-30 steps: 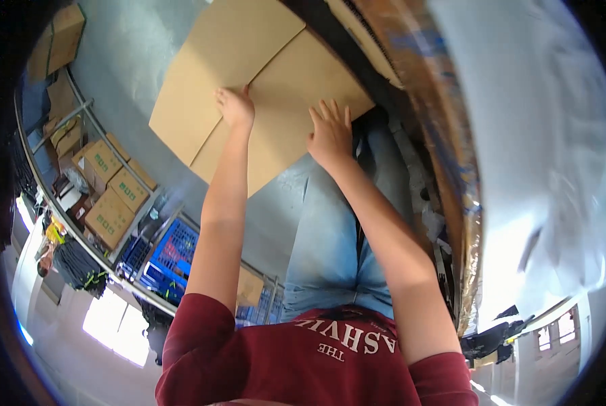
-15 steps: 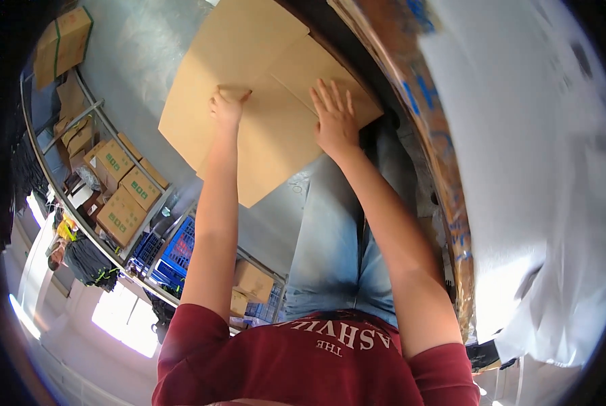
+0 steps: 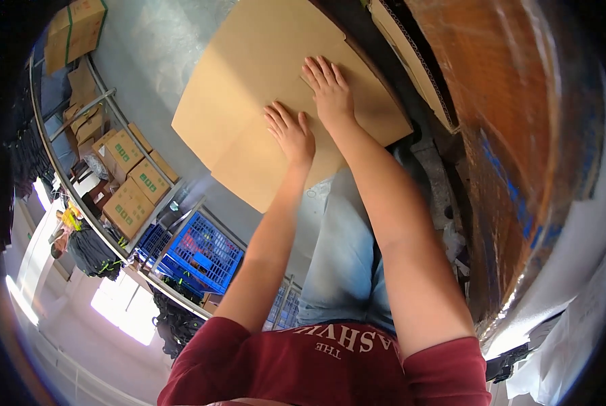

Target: Insert instruction labels into black protective cases and pack them into a shipping box.

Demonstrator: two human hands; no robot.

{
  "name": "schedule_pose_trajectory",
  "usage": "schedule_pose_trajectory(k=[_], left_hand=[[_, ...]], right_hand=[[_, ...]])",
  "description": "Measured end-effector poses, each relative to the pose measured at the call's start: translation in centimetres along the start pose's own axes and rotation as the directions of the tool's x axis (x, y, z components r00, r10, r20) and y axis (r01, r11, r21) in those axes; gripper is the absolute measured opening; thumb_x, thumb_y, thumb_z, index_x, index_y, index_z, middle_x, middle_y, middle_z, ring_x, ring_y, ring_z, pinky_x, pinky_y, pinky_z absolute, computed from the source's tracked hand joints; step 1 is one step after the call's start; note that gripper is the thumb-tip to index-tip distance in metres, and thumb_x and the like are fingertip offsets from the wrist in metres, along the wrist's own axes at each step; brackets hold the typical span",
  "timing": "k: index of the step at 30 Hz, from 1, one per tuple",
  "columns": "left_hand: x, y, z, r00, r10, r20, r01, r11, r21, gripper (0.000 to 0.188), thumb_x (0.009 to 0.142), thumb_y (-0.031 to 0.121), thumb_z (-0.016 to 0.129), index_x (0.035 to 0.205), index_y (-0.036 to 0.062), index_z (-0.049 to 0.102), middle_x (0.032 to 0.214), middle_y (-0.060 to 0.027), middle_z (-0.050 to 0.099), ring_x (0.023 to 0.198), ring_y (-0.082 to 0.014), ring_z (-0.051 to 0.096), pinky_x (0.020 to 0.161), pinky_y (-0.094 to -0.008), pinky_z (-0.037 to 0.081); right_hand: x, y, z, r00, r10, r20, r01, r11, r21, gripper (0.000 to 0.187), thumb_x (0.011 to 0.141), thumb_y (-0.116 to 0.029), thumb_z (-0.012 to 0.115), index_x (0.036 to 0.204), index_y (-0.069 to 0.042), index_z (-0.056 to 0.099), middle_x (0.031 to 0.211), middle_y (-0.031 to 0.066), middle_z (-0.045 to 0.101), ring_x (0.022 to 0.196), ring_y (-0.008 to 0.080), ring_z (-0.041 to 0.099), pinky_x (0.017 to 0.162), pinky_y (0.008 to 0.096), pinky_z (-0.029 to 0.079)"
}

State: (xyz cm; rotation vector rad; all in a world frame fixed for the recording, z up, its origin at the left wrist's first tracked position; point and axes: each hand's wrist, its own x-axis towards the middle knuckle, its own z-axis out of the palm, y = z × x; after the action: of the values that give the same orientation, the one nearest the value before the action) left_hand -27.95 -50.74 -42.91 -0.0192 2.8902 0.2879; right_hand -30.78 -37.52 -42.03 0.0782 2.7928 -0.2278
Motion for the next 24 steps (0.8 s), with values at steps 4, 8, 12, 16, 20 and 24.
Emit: schedule_pose_trajectory(k=[4,8,12,16,20,24], left_hand=[[0.3,0.2,-0.7,0.999,-0.019,0.027,0.020,0.999,-0.027,0.067,0.095,0.035,0.044,0.144,-0.0018,0.016,0.148,-0.0269,0.013,0.137,-0.0429,0.013,0.111,-0.0470,0.017],[1.4,0.7,-1.8,0.983,0.023,0.182,-0.013,0.999,-0.053,0.063,0.094,0.028,0.045,0.142,-0.0039,0.019,0.147,-0.0291,0.016,0.135,-0.0446,0.019,0.109,-0.0480,0.024],[2.1,-0.7,-1.0,0.971,0.055,0.231,-0.032,0.994,-0.104,0.062,0.094,0.026,0.044,0.141,-0.0051,0.020,0.145,-0.0321,0.017,0.134,-0.0467,0.020,0.109,-0.0482,0.025],[2.3,-1.5,-1.9,0.963,0.089,0.256,-0.082,0.996,-0.036,0.063,0.093,0.028,0.046,0.140,-0.0059,0.023,0.143,-0.0335,0.019,0.133,-0.0467,0.021,0.109,-0.0456,0.027],[3.2,-1.0,-4.2,0.942,0.030,0.335,0.006,0.994,-0.107,0.068,0.090,0.028,0.051,0.139,-0.0085,0.022,0.145,-0.0337,0.014,0.133,-0.0455,0.022,0.111,-0.0448,0.022],[2.7,-2.2,-7.4,0.954,0.159,0.253,-0.137,0.986,-0.099,0.066,0.088,0.019,0.051,0.141,-0.0062,0.020,0.147,-0.0324,0.008,0.137,-0.0416,0.017,0.113,-0.0401,0.017]], right_hand=[[0.4,-0.8,0.2,1.000,-0.009,0.019,0.009,1.000,0.019,0.075,0.084,-0.038,0.058,0.147,-0.020,0.020,0.154,-0.0049,0.012,0.140,0.0158,0.014,0.114,0.0343,0.015],[1.3,-0.3,1.3,1.000,0.030,0.001,-0.030,0.995,-0.099,0.067,0.089,-0.035,0.051,0.147,-0.020,0.020,0.154,-0.0048,0.012,0.140,0.0164,0.014,0.114,0.0344,0.015],[1.9,-0.2,-2.3,0.973,0.031,0.230,-0.015,0.997,-0.070,0.056,0.093,-0.026,0.040,0.146,-0.017,0.023,0.153,-0.0016,0.015,0.140,0.0179,0.014,0.114,0.0371,0.015],[-2.2,0.2,-6.2,0.990,0.111,0.091,-0.134,0.943,0.304,0.059,0.083,-0.018,0.055,0.139,-0.011,0.036,0.140,0.0086,0.041,0.133,0.0260,0.031,0.113,0.0414,0.019],[-12.9,1.1,-8.6,0.979,0.179,0.100,-0.204,0.787,0.582,0.043,0.083,-0.014,0.055,0.125,-0.009,0.053,0.122,0.0115,0.056,0.124,0.0304,0.043,0.112,0.0427,0.021],[-24.3,1.4,-12.1,0.874,0.477,-0.091,-0.244,0.594,0.767,0.029,0.084,-0.013,0.053,0.111,-0.008,0.059,0.116,0.0109,0.059,0.120,0.0301,0.046,0.108,0.0425,0.028]])
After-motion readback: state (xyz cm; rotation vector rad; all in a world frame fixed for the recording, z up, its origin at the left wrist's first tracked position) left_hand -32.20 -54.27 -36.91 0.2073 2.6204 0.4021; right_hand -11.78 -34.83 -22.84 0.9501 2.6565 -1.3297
